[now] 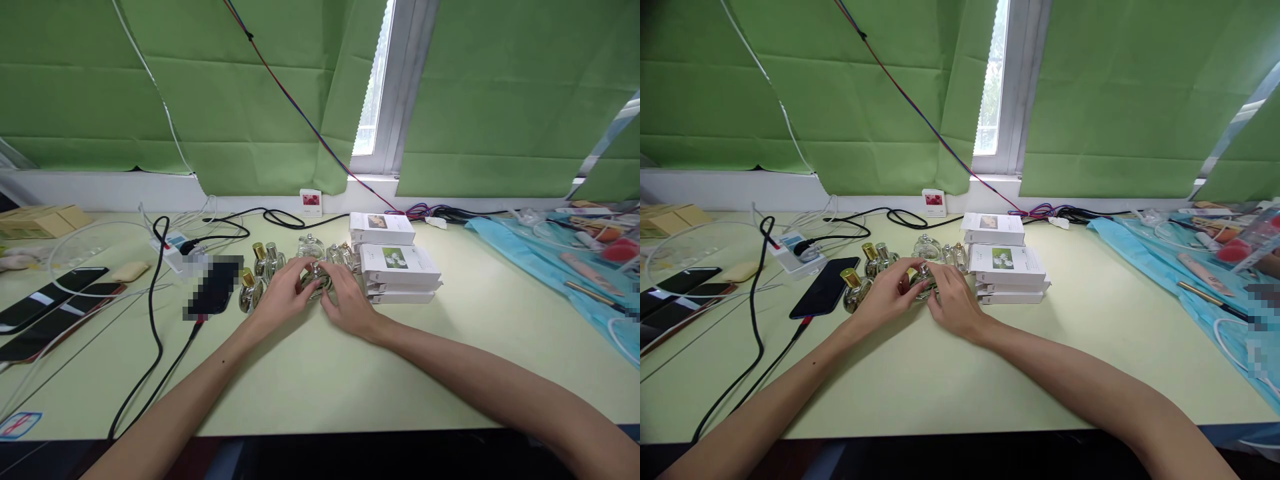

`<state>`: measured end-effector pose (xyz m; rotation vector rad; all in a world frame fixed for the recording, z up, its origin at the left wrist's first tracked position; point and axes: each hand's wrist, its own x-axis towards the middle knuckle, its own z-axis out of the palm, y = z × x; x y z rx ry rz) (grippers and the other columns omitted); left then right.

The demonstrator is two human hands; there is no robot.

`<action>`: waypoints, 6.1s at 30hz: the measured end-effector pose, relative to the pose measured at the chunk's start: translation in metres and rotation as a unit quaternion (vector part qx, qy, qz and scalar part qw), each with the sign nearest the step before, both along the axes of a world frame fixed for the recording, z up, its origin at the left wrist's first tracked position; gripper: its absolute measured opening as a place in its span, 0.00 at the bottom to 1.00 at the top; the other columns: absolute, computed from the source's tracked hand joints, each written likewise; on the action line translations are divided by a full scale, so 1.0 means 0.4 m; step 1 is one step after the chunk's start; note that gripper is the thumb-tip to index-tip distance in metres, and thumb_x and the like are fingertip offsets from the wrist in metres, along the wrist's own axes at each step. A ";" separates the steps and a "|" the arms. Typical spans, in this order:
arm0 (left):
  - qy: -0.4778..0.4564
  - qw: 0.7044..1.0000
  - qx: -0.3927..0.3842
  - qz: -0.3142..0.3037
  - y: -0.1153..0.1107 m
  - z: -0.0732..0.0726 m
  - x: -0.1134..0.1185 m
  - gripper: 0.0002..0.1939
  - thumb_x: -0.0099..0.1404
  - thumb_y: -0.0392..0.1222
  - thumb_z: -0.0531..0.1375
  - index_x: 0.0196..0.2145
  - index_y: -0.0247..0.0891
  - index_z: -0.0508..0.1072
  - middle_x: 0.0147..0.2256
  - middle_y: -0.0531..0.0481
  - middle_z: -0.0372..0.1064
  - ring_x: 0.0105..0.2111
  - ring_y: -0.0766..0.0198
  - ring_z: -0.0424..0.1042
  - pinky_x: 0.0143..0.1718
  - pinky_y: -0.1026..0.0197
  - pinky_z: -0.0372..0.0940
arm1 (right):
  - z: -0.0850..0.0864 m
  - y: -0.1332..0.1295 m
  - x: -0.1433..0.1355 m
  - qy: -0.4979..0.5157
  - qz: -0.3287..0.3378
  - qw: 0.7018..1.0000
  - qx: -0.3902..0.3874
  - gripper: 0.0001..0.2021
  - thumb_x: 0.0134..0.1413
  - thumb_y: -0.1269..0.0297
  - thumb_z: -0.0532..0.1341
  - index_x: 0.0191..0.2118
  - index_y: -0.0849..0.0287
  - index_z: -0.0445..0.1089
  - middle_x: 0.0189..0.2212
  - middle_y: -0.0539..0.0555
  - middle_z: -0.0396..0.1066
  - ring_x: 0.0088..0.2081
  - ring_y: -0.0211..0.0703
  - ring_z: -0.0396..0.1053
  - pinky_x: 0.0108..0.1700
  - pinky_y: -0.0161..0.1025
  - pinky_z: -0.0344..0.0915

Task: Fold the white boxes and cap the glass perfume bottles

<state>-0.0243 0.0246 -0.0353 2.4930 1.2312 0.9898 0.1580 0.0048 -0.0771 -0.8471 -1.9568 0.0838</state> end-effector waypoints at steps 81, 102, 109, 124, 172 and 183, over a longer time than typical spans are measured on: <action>-0.169 0.985 -0.017 0.008 0.012 0.003 0.021 0.12 0.68 0.48 0.62 0.38 0.38 0.81 0.38 0.48 0.75 0.26 0.68 0.65 0.27 0.62 0.60 | -0.002 0.000 -0.003 0.002 -0.001 1.000 -0.009 0.24 0.58 0.76 0.55 0.61 0.61 0.61 0.53 0.64 0.70 0.57 0.57 0.67 0.59 0.55 0.68; -0.185 0.981 -0.049 0.019 0.008 -0.008 0.025 0.15 0.69 0.52 0.61 0.40 0.38 0.80 0.40 0.47 0.76 0.26 0.66 0.64 0.30 0.61 0.62 | 0.003 -0.002 -0.003 0.004 0.000 1.000 -0.005 0.24 0.58 0.76 0.55 0.61 0.60 0.61 0.54 0.63 0.71 0.57 0.55 0.67 0.59 0.54 0.68; -0.157 0.987 -0.032 0.025 0.001 -0.003 0.027 0.14 0.71 0.51 0.59 0.40 0.39 0.78 0.39 0.48 0.75 0.26 0.67 0.65 0.30 0.62 0.63 | 0.001 0.000 -0.004 0.006 0.001 1.000 -0.003 0.24 0.58 0.77 0.55 0.60 0.61 0.61 0.54 0.64 0.71 0.57 0.55 0.67 0.60 0.54 0.68; -0.151 0.988 -0.033 0.027 -0.006 0.002 0.028 0.13 0.71 0.49 0.58 0.41 0.38 0.77 0.40 0.48 0.74 0.27 0.67 0.65 0.30 0.62 0.63 | 0.001 0.000 -0.003 0.002 -0.001 1.000 -0.001 0.25 0.58 0.77 0.55 0.60 0.60 0.61 0.54 0.63 0.71 0.57 0.55 0.67 0.60 0.55 0.68; -0.141 0.989 -0.027 0.028 -0.005 -0.002 0.024 0.12 0.71 0.49 0.59 0.42 0.39 0.77 0.40 0.48 0.74 0.27 0.67 0.65 0.30 0.62 0.64 | 0.001 0.000 -0.001 -0.002 0.002 1.000 -0.002 0.25 0.57 0.77 0.55 0.61 0.59 0.60 0.54 0.63 0.70 0.57 0.55 0.67 0.59 0.55 0.69; -0.140 0.989 -0.029 0.029 -0.007 0.000 0.025 0.12 0.71 0.48 0.59 0.42 0.38 0.77 0.40 0.49 0.73 0.27 0.68 0.65 0.31 0.63 0.63 | 0.000 0.001 -0.001 -0.002 0.004 1.000 -0.010 0.24 0.58 0.77 0.55 0.61 0.61 0.61 0.54 0.63 0.70 0.57 0.55 0.67 0.60 0.54 0.68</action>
